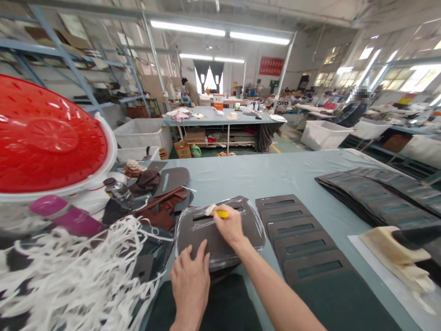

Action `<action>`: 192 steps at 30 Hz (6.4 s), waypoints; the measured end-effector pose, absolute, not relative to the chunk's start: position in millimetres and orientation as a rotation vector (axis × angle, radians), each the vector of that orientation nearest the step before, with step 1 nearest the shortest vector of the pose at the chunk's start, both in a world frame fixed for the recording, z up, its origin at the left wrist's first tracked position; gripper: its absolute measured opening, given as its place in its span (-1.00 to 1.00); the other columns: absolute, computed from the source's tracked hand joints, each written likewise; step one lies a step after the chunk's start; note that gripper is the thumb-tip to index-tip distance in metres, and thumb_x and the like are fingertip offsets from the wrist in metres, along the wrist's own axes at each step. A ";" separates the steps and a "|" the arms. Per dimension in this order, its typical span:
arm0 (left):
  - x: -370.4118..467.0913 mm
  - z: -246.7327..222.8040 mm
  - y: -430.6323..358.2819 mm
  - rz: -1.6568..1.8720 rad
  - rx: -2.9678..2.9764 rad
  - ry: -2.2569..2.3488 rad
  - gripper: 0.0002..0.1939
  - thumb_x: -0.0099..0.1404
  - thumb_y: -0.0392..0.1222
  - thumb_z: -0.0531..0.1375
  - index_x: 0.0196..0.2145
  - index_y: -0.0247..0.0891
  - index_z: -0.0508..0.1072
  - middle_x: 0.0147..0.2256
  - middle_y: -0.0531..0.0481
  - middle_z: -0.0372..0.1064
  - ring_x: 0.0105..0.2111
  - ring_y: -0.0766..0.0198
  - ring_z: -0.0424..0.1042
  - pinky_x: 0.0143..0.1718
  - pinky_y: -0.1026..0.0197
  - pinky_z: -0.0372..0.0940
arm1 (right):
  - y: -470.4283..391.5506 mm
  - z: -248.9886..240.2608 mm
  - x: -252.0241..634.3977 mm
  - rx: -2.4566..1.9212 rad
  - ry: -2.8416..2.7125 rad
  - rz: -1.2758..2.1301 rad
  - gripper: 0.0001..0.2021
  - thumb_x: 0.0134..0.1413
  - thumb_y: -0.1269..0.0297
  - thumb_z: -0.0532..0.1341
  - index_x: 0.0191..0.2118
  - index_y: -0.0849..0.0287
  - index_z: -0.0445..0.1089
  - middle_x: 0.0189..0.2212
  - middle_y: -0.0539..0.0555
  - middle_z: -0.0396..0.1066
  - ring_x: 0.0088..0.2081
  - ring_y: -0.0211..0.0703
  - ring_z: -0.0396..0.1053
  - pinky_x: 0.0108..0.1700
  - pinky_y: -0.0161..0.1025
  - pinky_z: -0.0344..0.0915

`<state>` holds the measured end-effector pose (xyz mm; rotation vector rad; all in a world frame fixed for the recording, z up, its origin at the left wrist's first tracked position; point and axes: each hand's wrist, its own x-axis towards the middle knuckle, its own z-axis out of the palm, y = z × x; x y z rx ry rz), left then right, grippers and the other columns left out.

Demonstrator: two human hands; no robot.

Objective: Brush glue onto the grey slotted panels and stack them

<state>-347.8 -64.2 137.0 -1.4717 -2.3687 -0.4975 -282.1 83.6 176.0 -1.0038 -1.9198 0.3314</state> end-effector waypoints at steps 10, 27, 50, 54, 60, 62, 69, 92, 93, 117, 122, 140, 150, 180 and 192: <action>-319.1 152.5 -23.0 -0.930 -1.557 -2.475 -0.68 0.33 -0.11 -0.06 -0.18 -0.21 0.44 -0.21 -0.15 0.27 -0.20 0.07 0.27 -0.16 -0.02 0.20 | 95.3 161.0 -135.1 -1.408 -1.719 0.147 -0.69 0.17 0.13 0.05 -0.08 0.03 0.44 -0.30 0.09 0.51 -0.36 -0.10 0.45 -0.30 -0.26 0.29; -261.7 170.0 74.4 -2.605 -1.767 -2.456 -0.57 -0.11 0.09 0.32 -0.42 -0.36 0.47 -0.46 -0.03 0.44 -0.44 0.30 0.36 -0.31 0.21 0.25 | 50.1 157.5 -144.9 -0.979 -1.583 0.437 -0.74 0.26 0.32 -0.02 -0.03 0.14 0.32 -0.15 0.13 0.42 -0.14 -0.17 0.40 -0.06 -0.23 0.31; -158.8 236.9 -93.5 -3.789 -0.461 -2.233 -0.72 0.17 -0.22 0.13 -0.13 -0.15 0.45 -0.28 0.06 0.53 -0.27 0.21 0.51 -0.16 0.16 0.42 | 30.4 128.0 42.9 -0.916 -0.968 1.283 -0.65 -0.03 0.03 0.25 -0.24 0.06 0.11 -0.32 -0.05 0.34 -0.32 -0.24 0.33 -0.23 -0.28 0.26; -115.8 159.8 -86.9 -3.551 -0.555 -2.611 -0.71 0.10 -0.16 0.22 -0.18 -0.23 0.44 -0.28 0.03 0.51 -0.27 0.24 0.49 -0.20 0.21 0.39 | 8.2 92.8 146.2 -1.264 -1.095 0.870 -0.68 -0.07 0.09 0.27 -0.31 0.11 0.15 -0.39 -0.07 0.25 -0.38 -0.28 0.23 -0.24 -0.31 0.20; -50.6 40.1 -104.4 -2.522 -1.449 -3.205 -0.60 0.01 0.14 0.26 -0.41 -0.27 0.37 -0.48 0.10 0.36 -0.46 0.35 0.33 -0.42 0.31 0.23 | -10.4 43.8 265.0 -1.754 -1.533 0.354 -0.79 0.05 0.11 0.14 -0.35 0.12 0.16 -0.49 -0.06 0.21 -0.50 -0.26 0.16 -0.38 -0.31 0.09; -37.0 14.5 -110.5 -2.248 -1.560 -3.247 -0.58 0.01 0.18 0.23 -0.47 -0.26 0.32 -0.54 0.14 0.27 -0.50 0.37 0.26 -0.46 0.32 0.17 | -9.7 32.8 281.1 -1.804 -1.622 0.317 -0.83 0.08 0.14 0.10 -0.35 0.12 0.17 -0.50 -0.04 0.23 -0.52 -0.25 0.17 -0.42 -0.31 0.07; -18.1 -13.2 -110.3 -1.894 -1.585 -3.160 -0.51 0.00 0.22 0.20 -0.30 -0.25 0.31 -0.49 0.05 0.36 -0.44 0.22 0.39 -0.38 0.20 0.26 | 8.0 11.5 289.3 -1.890 -1.744 0.207 -0.91 0.10 0.25 0.07 -0.31 0.13 0.21 -0.50 -0.01 0.28 -0.52 -0.23 0.20 -0.43 -0.33 0.01; -9.4 -2.9 -114.0 -1.395 -1.903 -2.899 -0.54 0.25 -0.01 0.02 0.04 -0.22 0.37 -0.41 -0.02 0.40 -0.40 0.24 0.38 -0.25 0.14 0.28 | 15.1 10.7 283.0 -2.089 -1.842 0.073 -0.89 0.09 0.30 0.16 -0.26 0.20 0.29 -0.51 -0.05 0.18 -0.52 -0.33 0.02 -0.44 -0.35 -0.17; -10.0 -2.4 -114.7 -1.420 -1.890 -2.911 -0.53 0.24 0.00 0.03 0.04 -0.22 0.36 -0.41 -0.02 0.40 -0.41 0.24 0.38 -0.25 0.14 0.28 | 14.9 10.5 282.7 -2.094 -1.847 0.067 -0.89 0.10 0.30 0.15 -0.25 0.20 0.29 -0.52 -0.05 0.17 -0.52 -0.33 0.02 -0.44 -0.35 -0.17; 1.3 -1.9 -105.2 -1.065 -1.873 -2.886 -0.60 0.26 -0.11 0.03 0.04 -0.18 0.35 -0.40 0.00 0.41 -0.41 0.25 0.39 -0.35 0.24 0.19 | 23.3 14.6 289.7 -2.043 -1.917 0.091 -0.89 0.07 0.36 0.11 -0.24 0.20 0.29 -0.49 -0.04 0.22 -0.51 -0.33 0.05 -0.45 -0.35 -0.17; -0.8 -2.7 -106.3 -1.049 -1.905 -2.866 -0.60 0.28 -0.09 0.02 0.05 -0.18 0.33 -0.40 0.00 0.41 -0.42 0.26 0.38 -0.36 0.24 0.19 | 22.3 12.2 292.1 -2.019 -1.923 0.083 -0.90 0.08 0.36 0.10 -0.25 0.18 0.28 -0.48 -0.04 0.23 -0.51 -0.32 0.09 -0.44 -0.34 -0.13; -109.3 39.5 -160.5 -0.632 -1.039 -2.779 -0.46 0.28 -0.06 0.02 0.17 -0.33 0.15 0.06 -0.33 0.14 0.05 -0.08 0.15 -0.02 -0.12 0.13 | 25.2 8.6 293.2 -1.604 -1.997 -0.311 -0.69 0.02 0.16 0.10 -0.16 0.24 0.29 -0.40 0.20 0.30 -0.33 0.04 0.21 -0.26 -0.13 0.15; -166.3 16.7 -221.9 -0.662 -1.157 -2.819 -0.70 0.31 -0.01 -0.01 -0.21 -0.24 0.38 -0.22 -0.15 0.29 -0.19 0.09 0.27 -0.15 0.07 0.22 | -36.9 25.1 122.8 -1.201 -2.235 0.185 -0.77 0.13 0.23 0.07 -0.11 0.15 0.26 -0.29 0.15 0.35 -0.24 -0.04 0.25 -0.21 -0.19 0.22; -223.1 13.9 -257.6 -1.398 -1.398 -2.987 -0.78 0.27 -0.05 0.05 -0.37 -0.19 0.40 -0.38 0.02 0.36 -0.37 0.29 0.34 -0.32 0.27 0.17 | -118.3 125.2 -119.8 -0.680 -2.110 0.441 -0.87 0.10 0.44 0.10 -0.20 0.18 0.27 -0.33 0.08 0.36 -0.32 -0.22 0.33 -0.26 -0.32 0.25; -248.7 21.3 -270.0 -1.917 -1.162 -3.068 -0.62 0.27 0.08 0.00 -0.39 -0.24 0.44 -0.47 0.08 0.36 -0.43 0.34 0.28 -0.37 0.32 0.12 | -23.2 268.8 -353.5 -0.491 -2.055 0.438 -0.87 0.13 0.41 0.00 -0.18 0.19 0.15 -0.28 0.09 0.25 -0.25 -0.19 0.27 -0.14 -0.16 0.21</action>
